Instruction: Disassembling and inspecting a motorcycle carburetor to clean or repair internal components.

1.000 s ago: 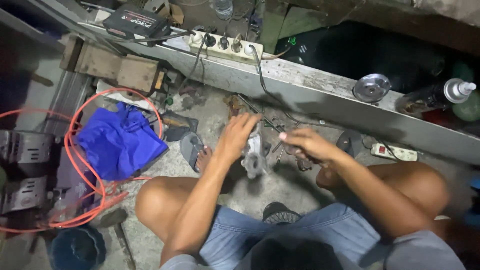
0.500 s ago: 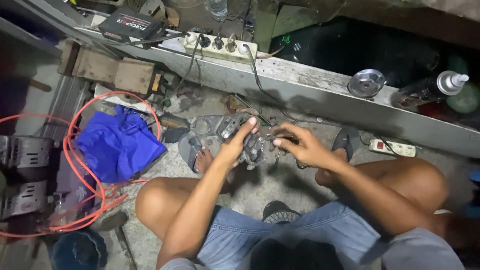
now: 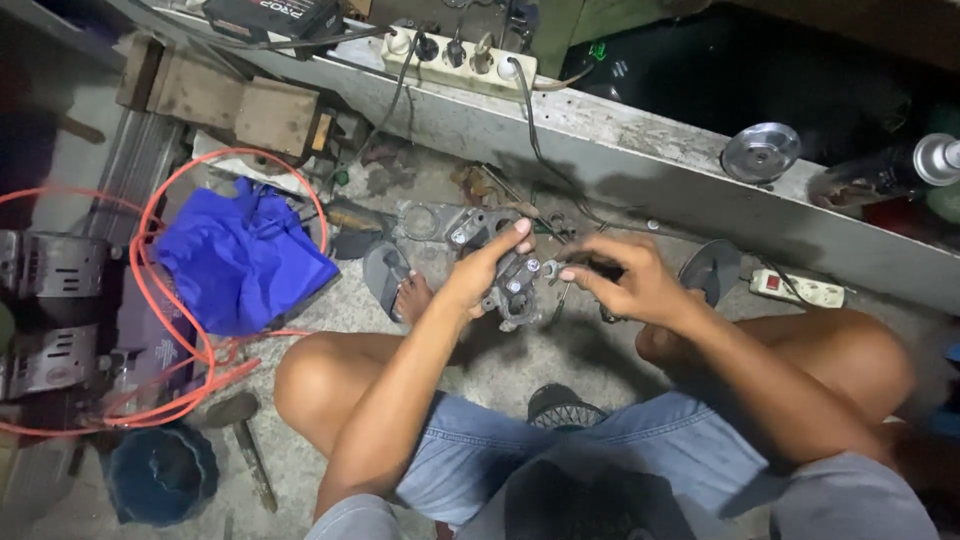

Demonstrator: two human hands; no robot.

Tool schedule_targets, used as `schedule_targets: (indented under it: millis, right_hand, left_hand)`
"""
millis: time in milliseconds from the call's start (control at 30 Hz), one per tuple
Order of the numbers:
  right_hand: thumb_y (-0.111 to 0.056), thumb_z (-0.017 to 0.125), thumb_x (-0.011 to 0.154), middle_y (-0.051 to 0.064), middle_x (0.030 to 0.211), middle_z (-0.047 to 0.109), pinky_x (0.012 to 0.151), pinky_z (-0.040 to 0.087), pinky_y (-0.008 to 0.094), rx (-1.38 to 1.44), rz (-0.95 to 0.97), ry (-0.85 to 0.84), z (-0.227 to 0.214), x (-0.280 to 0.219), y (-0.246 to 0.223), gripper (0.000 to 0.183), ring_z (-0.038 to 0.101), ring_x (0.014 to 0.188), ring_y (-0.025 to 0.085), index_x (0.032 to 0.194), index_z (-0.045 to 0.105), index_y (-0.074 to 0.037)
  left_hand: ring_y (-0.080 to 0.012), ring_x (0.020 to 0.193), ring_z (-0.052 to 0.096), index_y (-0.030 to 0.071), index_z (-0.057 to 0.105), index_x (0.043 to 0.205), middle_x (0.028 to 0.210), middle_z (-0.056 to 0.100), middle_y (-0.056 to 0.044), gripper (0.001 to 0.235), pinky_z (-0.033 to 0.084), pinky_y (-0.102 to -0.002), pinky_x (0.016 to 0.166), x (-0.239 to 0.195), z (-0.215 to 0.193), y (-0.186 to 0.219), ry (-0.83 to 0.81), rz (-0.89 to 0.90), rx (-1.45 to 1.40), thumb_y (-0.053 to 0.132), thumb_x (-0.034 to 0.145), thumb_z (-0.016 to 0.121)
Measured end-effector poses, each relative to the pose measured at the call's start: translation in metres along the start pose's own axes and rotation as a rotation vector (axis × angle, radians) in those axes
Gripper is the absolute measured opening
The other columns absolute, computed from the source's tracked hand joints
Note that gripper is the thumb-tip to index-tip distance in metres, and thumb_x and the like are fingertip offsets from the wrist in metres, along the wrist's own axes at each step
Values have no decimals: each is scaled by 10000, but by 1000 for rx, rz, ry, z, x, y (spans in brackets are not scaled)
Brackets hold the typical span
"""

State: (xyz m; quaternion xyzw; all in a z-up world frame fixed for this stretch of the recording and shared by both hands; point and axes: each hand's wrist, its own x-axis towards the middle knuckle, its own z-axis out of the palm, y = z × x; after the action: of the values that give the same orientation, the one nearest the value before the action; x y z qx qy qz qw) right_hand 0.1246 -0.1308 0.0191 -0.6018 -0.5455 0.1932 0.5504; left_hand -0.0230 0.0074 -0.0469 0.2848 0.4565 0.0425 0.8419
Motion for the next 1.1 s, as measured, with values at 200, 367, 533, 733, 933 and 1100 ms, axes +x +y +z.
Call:
schedule_targets:
  millis: [200,367,533,733,933,1100]
  right_hand:
    - [11,789,848,164,642,708,551,529,349,87,51,-9,-7,-1,-8,132,668,542,232,969,737,12]
    - [-4,766,877,158,682,716,573,544,386,22,-15,-86,-9,-7,0,58,693,579,312,929,741,-3]
    - [-20,745,897,161,729,711,598,556,410,-7,-44,-167,-13,-14,7,21,707,633,350,915,734,-18]
    - [-81,722,909,204,770,738,626,574,477,-133,137,-377,-25,-10,-3,80,734,691,398,971,733,-32]
    - [-110,692,923,193,760,752,498,506,396,-133,287,-469,-27,-27,26,482,631,467,256,1402,649,-134]
    - [-93,739,862,203,729,772,523,536,408,-61,275,-476,-30,-11,8,388,718,554,313,1247,734,-43]
  left_hand:
    - [-211,765,701,20,657,922,799,629,-87,375,639,-361,666,-16,14,9,-50,8,-41,300,811,881]
    - [-256,798,713,-28,651,971,837,662,-141,456,641,-414,684,-16,14,7,-49,10,3,296,784,913]
    - [-279,875,703,-89,623,1102,917,665,-179,647,635,-448,731,-14,-5,9,-4,-17,111,334,736,947]
    - [-281,988,692,-85,638,1231,1020,680,-191,682,636,-437,791,-15,3,10,-82,-39,326,376,795,890]
    - [-281,1002,711,-86,659,1234,1036,732,-216,726,637,-455,792,-28,20,18,-18,-106,381,348,718,928]
    - [-237,941,708,-44,668,1244,1019,729,-193,623,655,-390,743,-18,23,12,-76,-119,370,252,756,920]
